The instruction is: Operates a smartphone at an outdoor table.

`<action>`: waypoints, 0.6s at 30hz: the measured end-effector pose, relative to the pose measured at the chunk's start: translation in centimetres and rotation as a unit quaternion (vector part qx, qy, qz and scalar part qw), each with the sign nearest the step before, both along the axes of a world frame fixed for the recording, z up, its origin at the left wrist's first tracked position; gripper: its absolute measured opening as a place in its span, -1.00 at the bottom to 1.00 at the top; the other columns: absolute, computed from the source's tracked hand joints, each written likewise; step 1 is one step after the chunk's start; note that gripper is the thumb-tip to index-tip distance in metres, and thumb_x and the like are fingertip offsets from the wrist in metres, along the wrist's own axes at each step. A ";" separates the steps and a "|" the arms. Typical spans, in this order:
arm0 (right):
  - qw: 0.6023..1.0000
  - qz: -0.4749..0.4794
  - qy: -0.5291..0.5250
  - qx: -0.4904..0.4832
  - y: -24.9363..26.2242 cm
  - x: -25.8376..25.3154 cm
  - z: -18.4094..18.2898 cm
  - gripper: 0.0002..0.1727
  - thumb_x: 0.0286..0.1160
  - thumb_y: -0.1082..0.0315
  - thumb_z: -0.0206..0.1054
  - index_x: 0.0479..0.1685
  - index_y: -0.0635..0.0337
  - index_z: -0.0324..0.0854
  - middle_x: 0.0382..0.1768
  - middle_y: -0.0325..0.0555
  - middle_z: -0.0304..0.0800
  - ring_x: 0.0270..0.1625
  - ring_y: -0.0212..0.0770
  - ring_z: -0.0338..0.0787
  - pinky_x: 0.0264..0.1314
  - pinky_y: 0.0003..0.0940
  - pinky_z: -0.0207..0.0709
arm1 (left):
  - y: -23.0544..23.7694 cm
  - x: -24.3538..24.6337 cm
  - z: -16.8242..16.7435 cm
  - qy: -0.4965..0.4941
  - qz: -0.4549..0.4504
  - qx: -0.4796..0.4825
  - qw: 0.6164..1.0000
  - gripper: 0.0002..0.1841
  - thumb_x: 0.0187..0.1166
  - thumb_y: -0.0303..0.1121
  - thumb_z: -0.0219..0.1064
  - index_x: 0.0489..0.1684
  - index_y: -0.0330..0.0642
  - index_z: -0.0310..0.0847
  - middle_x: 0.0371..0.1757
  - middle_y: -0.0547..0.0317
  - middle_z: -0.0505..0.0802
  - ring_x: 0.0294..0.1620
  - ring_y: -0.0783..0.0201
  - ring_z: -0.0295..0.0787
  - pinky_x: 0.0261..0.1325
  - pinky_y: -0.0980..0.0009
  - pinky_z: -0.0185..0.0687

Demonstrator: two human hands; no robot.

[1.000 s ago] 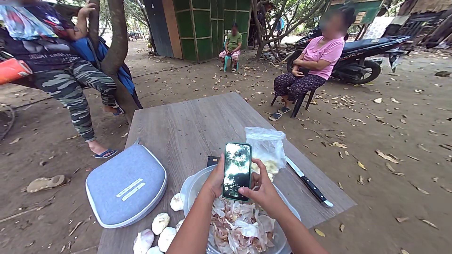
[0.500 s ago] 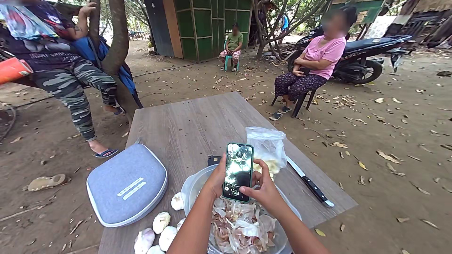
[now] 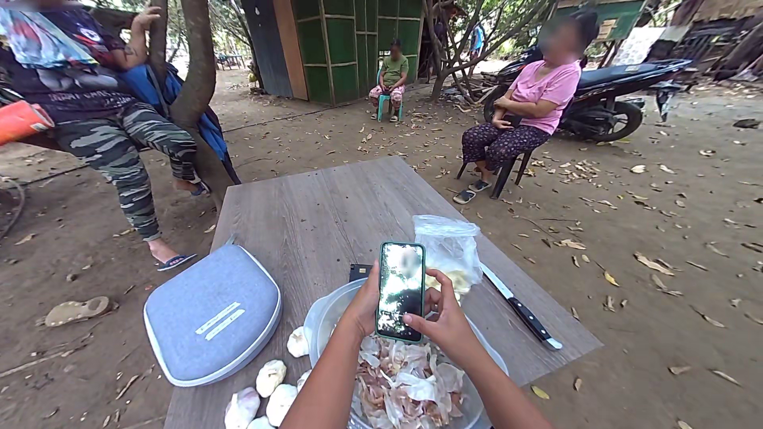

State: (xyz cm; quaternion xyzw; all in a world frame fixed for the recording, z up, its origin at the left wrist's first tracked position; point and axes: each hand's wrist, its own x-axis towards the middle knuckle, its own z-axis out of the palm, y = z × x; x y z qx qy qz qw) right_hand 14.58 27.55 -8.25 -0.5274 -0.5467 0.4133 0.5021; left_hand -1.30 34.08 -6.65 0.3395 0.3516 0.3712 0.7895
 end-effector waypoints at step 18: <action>0.999 0.014 0.009 0.032 -0.2 0.3 -0.1 -0.07 0.21 0.12 0.52 0.65 0.33 0.25 -0.11 -0.19 0.75 -0.10 -0.34 0.83 -0.17 -0.47 0.74 | 0.3 -0.2 -0.1 -0.017 0.045 -0.018 0.999 -0.20 0.77 0.28 -0.48 0.37 -0.15 0.51 -0.04 -0.10 0.88 -0.01 0.05 0.88 0.06 0.12 0.81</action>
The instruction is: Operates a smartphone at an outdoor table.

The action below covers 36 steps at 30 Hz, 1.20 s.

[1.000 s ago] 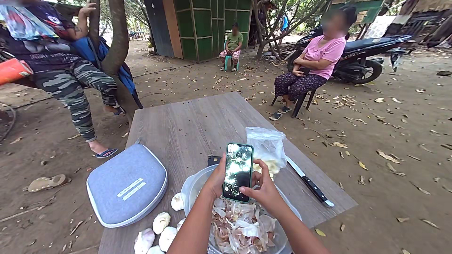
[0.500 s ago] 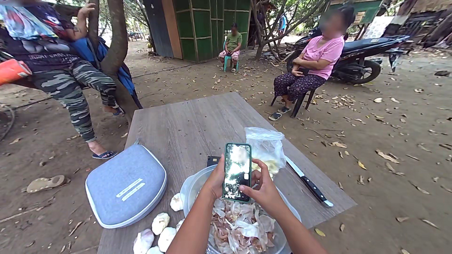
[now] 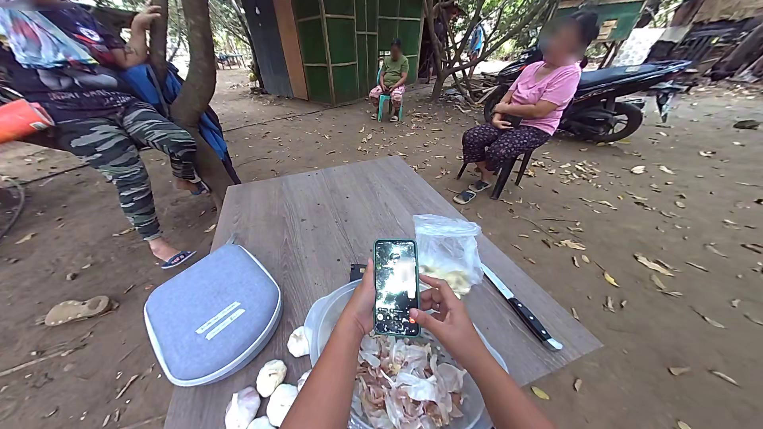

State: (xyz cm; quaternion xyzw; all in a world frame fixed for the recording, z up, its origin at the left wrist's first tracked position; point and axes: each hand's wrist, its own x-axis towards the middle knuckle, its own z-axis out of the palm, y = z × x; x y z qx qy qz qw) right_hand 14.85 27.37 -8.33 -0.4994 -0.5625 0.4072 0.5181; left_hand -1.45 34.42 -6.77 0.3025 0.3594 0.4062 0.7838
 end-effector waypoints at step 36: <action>0.997 0.012 -0.015 -0.069 0.2 0.1 0.2 -0.11 0.25 0.18 0.49 0.58 0.28 0.11 -0.25 -0.23 0.64 -0.32 -0.36 0.75 -0.28 -0.46 0.68 | 0.0 0.1 -0.1 0.042 -0.024 -0.008 0.999 -0.22 0.80 0.25 -0.47 0.36 -0.17 0.52 -0.05 -0.09 0.87 -0.04 0.07 0.87 0.04 0.13 0.80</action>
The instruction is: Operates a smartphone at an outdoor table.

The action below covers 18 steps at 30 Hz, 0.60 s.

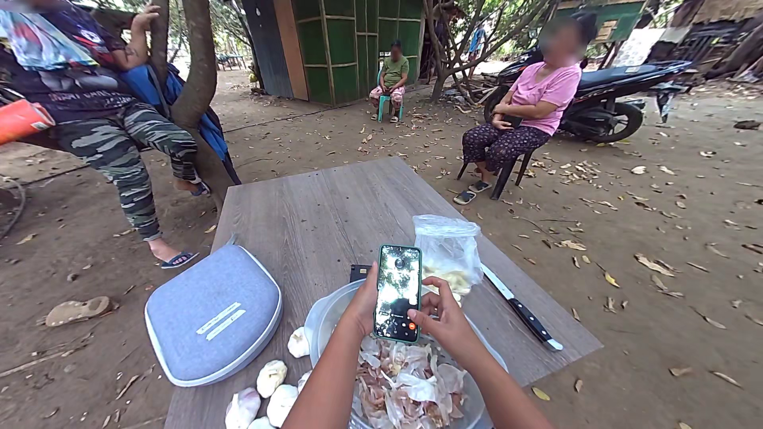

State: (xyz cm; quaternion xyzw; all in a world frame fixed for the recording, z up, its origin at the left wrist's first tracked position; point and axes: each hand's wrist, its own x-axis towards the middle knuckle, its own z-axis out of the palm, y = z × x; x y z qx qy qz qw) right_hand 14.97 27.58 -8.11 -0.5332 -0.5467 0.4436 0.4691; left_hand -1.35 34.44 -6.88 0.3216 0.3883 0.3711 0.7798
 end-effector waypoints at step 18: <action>1.000 -0.001 -0.003 -0.005 0.0 -0.1 0.1 -0.14 0.28 0.22 0.48 0.58 0.31 0.10 -0.25 -0.22 0.63 -0.33 -0.37 0.74 -0.29 -0.46 0.67 | 0.0 0.1 0.1 0.017 0.005 -0.009 1.000 -0.23 0.81 0.25 -0.47 0.37 -0.17 0.50 -0.04 -0.09 0.86 -0.03 0.08 0.86 0.05 0.12 0.79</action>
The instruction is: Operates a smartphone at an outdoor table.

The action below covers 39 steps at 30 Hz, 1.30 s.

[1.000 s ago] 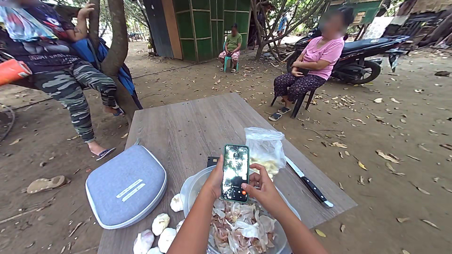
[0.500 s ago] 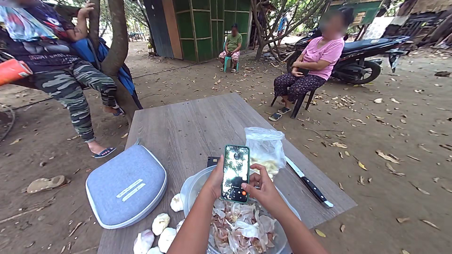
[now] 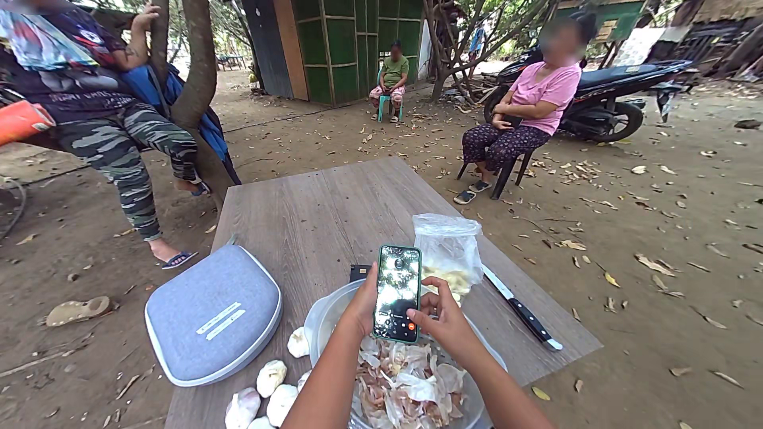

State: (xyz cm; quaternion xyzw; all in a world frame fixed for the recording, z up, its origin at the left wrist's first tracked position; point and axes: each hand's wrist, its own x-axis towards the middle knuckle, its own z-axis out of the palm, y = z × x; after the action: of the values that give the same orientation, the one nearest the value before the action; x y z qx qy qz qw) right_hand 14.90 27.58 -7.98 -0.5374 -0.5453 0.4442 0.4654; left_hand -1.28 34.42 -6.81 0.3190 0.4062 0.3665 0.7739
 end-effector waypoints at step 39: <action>0.992 -0.001 -0.007 -0.130 0.1 0.2 0.6 -0.27 0.57 0.32 0.36 0.69 0.20 0.09 -0.08 -0.02 0.67 -0.21 -0.17 0.77 -0.22 -0.24 0.70 | 0.3 0.4 -0.5 0.072 0.033 -0.061 0.995 -0.29 0.85 0.19 -0.35 0.41 -0.24 0.46 0.02 -0.15 0.82 -0.01 0.03 0.83 0.06 0.07 0.76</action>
State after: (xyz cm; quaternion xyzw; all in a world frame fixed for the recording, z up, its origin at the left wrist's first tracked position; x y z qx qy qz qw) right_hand 15.06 27.68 -7.41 -0.5966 -0.4856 0.5074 0.3884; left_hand -0.89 34.71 -7.27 0.2831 0.4925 0.3428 0.7482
